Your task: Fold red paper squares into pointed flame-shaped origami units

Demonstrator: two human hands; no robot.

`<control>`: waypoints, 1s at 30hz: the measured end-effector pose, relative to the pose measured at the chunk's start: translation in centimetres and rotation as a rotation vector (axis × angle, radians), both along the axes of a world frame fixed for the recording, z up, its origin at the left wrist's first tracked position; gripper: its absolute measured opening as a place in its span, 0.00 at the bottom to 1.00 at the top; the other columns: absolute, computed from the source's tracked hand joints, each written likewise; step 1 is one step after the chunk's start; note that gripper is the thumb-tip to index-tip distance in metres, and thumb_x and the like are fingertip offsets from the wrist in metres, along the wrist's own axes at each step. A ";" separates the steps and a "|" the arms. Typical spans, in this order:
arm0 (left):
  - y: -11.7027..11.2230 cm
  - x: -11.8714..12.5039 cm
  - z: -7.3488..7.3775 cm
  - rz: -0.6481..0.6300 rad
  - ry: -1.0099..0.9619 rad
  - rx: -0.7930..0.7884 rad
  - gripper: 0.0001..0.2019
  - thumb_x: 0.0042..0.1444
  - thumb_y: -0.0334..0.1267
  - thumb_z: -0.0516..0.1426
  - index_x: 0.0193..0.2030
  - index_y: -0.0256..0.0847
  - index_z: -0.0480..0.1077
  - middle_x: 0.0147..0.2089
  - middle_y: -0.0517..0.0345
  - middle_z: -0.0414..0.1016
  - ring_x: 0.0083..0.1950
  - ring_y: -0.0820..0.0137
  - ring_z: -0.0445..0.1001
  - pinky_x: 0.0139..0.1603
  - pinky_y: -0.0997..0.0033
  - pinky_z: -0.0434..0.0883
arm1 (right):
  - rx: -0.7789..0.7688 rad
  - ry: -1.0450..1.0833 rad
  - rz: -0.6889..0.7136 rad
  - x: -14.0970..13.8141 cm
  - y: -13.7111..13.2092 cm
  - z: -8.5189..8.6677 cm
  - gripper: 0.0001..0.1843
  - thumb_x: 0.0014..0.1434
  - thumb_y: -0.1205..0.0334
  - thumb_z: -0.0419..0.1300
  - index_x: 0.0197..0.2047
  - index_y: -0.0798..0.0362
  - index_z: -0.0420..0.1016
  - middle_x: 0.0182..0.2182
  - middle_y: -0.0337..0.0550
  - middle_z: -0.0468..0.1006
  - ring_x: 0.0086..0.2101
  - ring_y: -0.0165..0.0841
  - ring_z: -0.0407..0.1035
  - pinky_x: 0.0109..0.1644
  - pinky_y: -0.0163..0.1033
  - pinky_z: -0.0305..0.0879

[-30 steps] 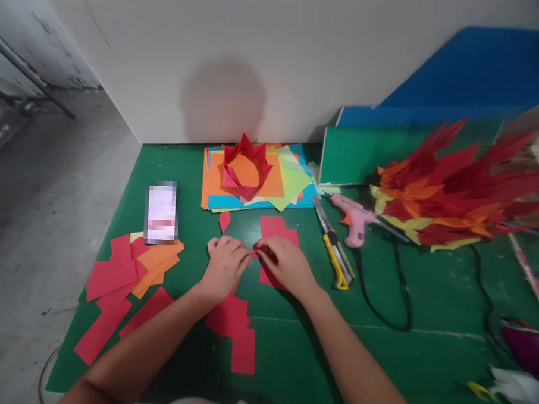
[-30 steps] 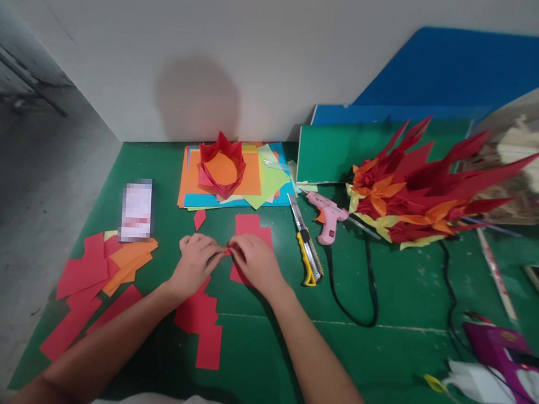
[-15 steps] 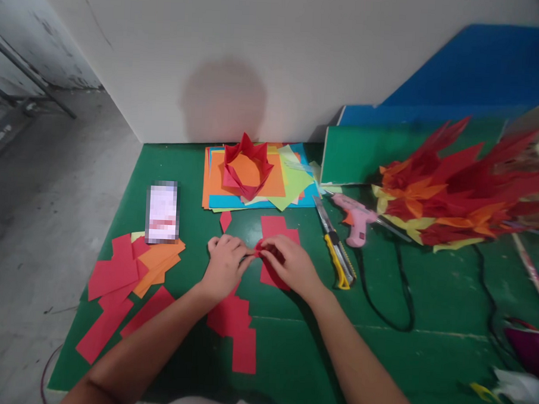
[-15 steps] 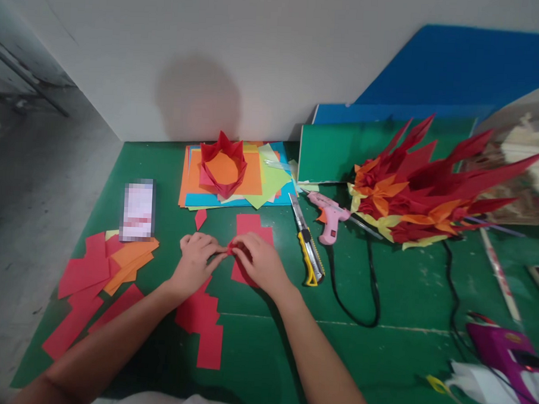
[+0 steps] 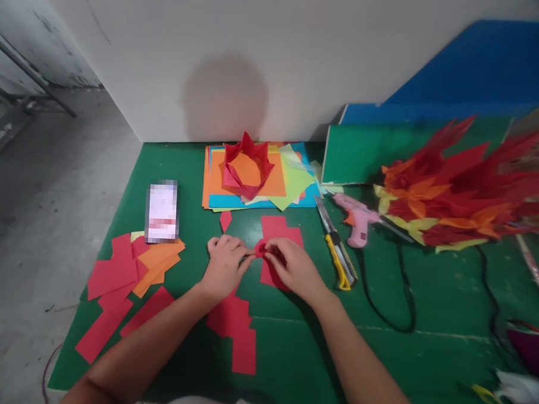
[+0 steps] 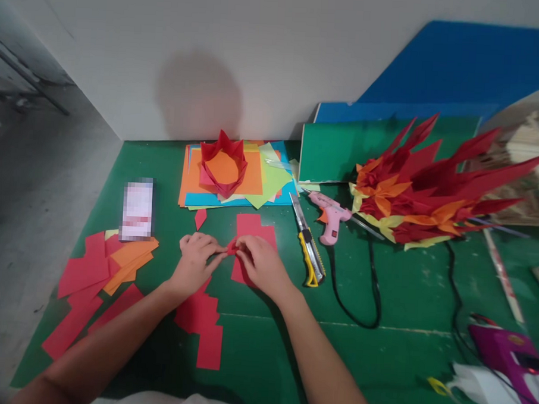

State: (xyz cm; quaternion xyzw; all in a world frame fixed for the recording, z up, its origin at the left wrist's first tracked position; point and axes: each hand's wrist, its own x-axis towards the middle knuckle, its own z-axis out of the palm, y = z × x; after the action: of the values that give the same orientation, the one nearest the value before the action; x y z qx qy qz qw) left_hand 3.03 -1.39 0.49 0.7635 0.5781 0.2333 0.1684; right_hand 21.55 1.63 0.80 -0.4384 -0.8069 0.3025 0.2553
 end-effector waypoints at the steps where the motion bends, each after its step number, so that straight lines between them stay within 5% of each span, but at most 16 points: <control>1: 0.0 0.0 0.0 -0.001 -0.001 0.002 0.07 0.62 0.39 0.55 0.37 0.46 0.75 0.36 0.60 0.74 0.43 0.67 0.67 0.45 0.60 0.52 | 0.002 -0.003 -0.014 -0.1 0.0 0.0 0.04 0.62 0.66 0.51 0.39 0.51 0.65 0.33 0.45 0.75 0.34 0.36 0.70 0.38 0.40 0.65; 11: 0.1 0.1 0.1 0.006 -0.010 -0.022 0.06 0.61 0.38 0.56 0.37 0.45 0.75 0.37 0.60 0.75 0.44 0.67 0.67 0.45 0.60 0.52 | 0.021 -0.050 -0.102 -0.8 0.0 -0.2 0.02 0.59 0.66 0.52 0.35 0.51 0.63 0.28 0.43 0.73 0.30 0.35 0.68 0.32 0.38 0.63; 22: 0.1 0.2 0.4 0.010 -0.028 -0.056 0.07 0.61 0.33 0.54 0.36 0.44 0.73 0.37 0.59 0.75 0.44 0.66 0.67 0.45 0.59 0.53 | 0.066 -0.090 -0.058 -0.6 0.3 -0.3 0.02 0.60 0.66 0.53 0.37 0.51 0.66 0.31 0.45 0.73 0.35 0.38 0.68 0.37 0.42 0.64; 30: 0.1 0.5 0.6 0.011 -0.004 -0.065 0.08 0.60 0.31 0.53 0.37 0.44 0.73 0.39 0.57 0.74 0.44 0.65 0.67 0.45 0.59 0.54 | 0.200 -0.260 -0.030 -0.1 0.7 0.0 0.16 0.61 0.63 0.55 0.52 0.47 0.71 0.44 0.48 0.73 0.44 0.43 0.64 0.46 0.49 0.61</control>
State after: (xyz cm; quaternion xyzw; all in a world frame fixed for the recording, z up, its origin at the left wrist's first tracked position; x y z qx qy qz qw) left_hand 3.48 -1.31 1.07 0.7541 0.5890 0.2171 0.1930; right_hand 21.46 2.29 0.84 -0.4584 -0.8525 0.1575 0.1954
